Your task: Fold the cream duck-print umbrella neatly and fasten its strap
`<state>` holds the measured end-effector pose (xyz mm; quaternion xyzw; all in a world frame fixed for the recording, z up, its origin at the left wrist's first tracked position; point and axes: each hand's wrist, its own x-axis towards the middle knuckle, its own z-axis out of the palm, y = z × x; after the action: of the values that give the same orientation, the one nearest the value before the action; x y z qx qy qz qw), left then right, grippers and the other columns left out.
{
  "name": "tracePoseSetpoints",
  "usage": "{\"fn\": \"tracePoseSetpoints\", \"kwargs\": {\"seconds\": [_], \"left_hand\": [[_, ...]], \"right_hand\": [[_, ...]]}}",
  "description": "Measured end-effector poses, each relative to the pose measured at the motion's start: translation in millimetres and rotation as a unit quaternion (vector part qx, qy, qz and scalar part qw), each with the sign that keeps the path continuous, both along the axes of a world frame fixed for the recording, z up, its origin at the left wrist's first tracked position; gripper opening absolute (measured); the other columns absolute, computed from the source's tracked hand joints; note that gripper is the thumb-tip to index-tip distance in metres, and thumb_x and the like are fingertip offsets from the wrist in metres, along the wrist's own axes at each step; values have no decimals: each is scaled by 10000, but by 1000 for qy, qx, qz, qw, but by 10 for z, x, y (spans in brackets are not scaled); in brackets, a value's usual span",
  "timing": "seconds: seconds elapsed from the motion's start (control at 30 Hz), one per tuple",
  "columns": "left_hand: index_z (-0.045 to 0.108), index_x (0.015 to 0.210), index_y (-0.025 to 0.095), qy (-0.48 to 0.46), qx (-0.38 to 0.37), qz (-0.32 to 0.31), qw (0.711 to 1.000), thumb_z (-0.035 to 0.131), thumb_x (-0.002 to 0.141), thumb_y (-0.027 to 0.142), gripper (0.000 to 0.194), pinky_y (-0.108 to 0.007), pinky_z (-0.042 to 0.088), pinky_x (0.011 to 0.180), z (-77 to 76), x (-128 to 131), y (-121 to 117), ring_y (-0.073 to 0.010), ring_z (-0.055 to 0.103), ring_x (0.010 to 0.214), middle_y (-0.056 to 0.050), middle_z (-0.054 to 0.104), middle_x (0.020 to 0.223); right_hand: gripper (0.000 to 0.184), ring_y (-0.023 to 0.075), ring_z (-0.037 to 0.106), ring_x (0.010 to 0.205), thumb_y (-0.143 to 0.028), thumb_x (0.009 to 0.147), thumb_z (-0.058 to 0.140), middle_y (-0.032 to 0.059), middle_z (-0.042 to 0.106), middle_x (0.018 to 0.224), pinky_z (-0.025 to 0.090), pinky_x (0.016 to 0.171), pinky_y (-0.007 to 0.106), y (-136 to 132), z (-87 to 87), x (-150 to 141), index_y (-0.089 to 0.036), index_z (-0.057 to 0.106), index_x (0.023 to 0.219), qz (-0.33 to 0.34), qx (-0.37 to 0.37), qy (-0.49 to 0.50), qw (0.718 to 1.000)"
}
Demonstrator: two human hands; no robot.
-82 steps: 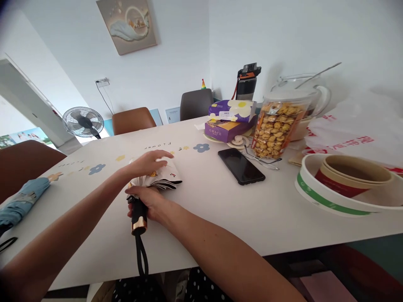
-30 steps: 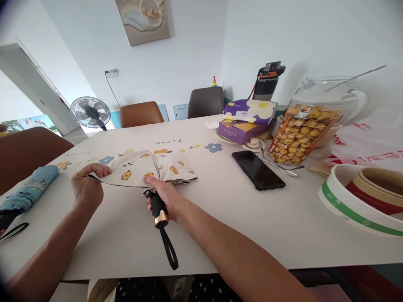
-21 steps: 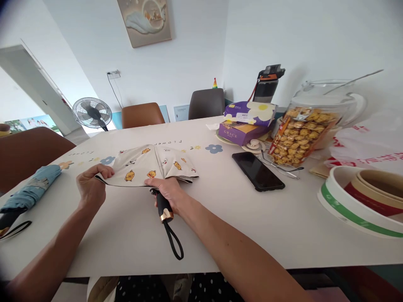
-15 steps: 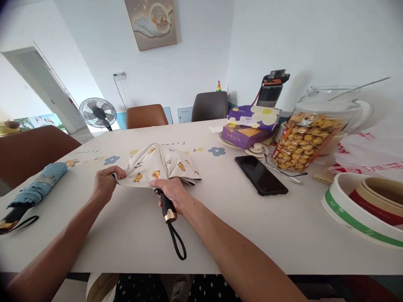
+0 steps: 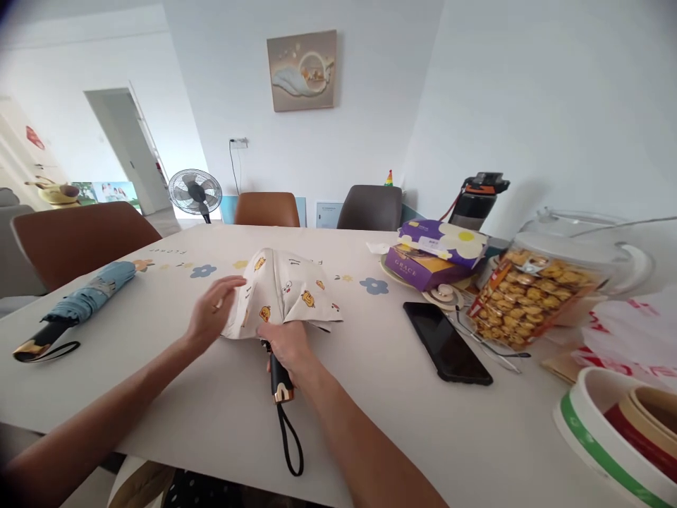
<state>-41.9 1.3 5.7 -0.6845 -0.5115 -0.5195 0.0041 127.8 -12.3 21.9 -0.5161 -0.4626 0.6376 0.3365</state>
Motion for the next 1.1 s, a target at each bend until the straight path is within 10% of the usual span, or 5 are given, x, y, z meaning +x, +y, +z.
{"fn": "tracePoseSetpoints", "kwargs": {"seconds": [0.13, 0.3, 0.7, 0.87, 1.1], "left_hand": [[446, 1291, 232, 65, -70, -135, 986, 340, 887, 273, 419, -371, 158, 1110, 9, 378, 58, -171, 235, 1336, -39, 403, 1386], [290, 1386, 259, -92, -146, -66, 983, 339, 891, 374, 510, -376, 60, 1122, 27, 395, 339, -171, 27, 1375, -2, 129, 1502], [266, 1361, 247, -334, -248, -20, 909, 395, 867, 428, 542, -375, 170, 1110, 62, 481, 219, -211, 161, 1359, -44, 230, 1472], [498, 1124, 169, -499, -311, -187, 787, 484, 796, 514, 475, -373, 506, 807, 99, 565, 122, -261, 601, 972, -120, 626, 1073], [572, 956, 112, -648, -410, -276, 579, 598, 711, 381, 365, -366, 534, 727, 82, 436, 190, -246, 655, 758, -118, 683, 829]], "right_hand": [[227, 98, 374, 299, -193, 588, 633, -61, 412, 439, 343, 258, 234, -59, 39, -26, -170, 549, 798, 23, 3, 19, 1000], [153, 88, 354, 280, -176, 600, 585, -69, 391, 411, 336, 251, 225, -87, 37, -58, -166, 517, 736, 22, -19, 9, 1000], [116, 89, 386, 354, -227, 667, 580, -53, 407, 424, 367, 275, 211, -40, 6, -86, -155, 494, 691, 32, -70, 58, 995], [145, 69, 375, 315, -271, 713, 551, -42, 423, 418, 342, 291, 188, -70, 43, -64, -150, 492, 660, 43, -57, 45, 996], [191, 81, 462, 454, -289, 693, 619, 15, 544, 659, 445, 347, 215, -78, -54, -39, -127, 546, 763, 119, -94, 113, 982]]}}
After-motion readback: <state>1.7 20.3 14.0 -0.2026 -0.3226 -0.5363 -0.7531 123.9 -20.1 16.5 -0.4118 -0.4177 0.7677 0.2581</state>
